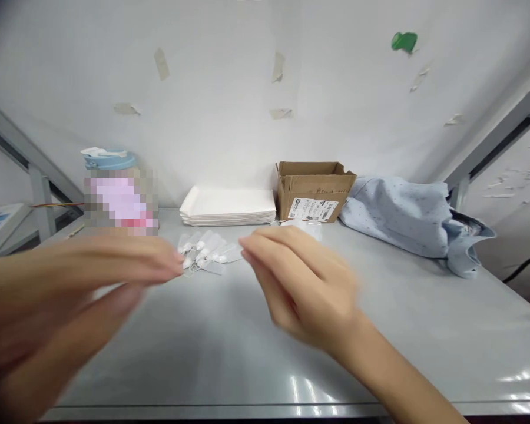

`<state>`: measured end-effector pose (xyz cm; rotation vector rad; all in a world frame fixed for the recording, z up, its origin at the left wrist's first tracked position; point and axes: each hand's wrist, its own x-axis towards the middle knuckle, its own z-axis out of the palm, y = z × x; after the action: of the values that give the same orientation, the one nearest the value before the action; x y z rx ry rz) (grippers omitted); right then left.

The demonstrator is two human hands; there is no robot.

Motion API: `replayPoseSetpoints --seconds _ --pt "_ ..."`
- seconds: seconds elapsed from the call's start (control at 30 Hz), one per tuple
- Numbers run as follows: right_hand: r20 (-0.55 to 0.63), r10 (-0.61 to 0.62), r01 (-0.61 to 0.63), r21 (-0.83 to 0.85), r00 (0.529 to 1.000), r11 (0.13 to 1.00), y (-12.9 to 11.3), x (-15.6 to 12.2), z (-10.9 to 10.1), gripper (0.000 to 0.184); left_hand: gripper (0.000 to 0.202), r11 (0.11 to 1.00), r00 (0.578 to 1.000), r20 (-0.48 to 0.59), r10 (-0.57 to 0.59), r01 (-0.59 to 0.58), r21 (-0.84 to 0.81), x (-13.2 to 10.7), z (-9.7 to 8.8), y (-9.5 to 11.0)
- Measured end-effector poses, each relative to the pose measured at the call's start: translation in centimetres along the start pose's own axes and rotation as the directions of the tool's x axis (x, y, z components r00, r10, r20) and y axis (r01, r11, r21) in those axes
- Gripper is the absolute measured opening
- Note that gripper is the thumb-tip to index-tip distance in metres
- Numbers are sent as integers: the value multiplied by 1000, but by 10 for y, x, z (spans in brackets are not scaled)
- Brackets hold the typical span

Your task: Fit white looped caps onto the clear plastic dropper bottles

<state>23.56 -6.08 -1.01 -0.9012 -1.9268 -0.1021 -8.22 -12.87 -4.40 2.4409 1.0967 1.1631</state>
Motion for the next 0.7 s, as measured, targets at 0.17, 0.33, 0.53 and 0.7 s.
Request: replayPoseSetpoints --seconds 0.17,0.33,0.53,0.7 --pt "306 268 -168 -319 914 933 13 7 28 19 17 998 973 228 47 -39 -40 141 43 26" --pt "457 428 -181 -489 780 853 22 -7 48 22 18 997 948 316 -34 52 -49 115 83 -3" --pt "466 493 -134 -612 735 780 14 -6 44 24 18 985 954 275 -120 149 -87 108 83 -5" --pt "449 525 -147 -642 723 752 17 -4 41 26 21 980 940 307 -148 182 -85 110 81 -6"
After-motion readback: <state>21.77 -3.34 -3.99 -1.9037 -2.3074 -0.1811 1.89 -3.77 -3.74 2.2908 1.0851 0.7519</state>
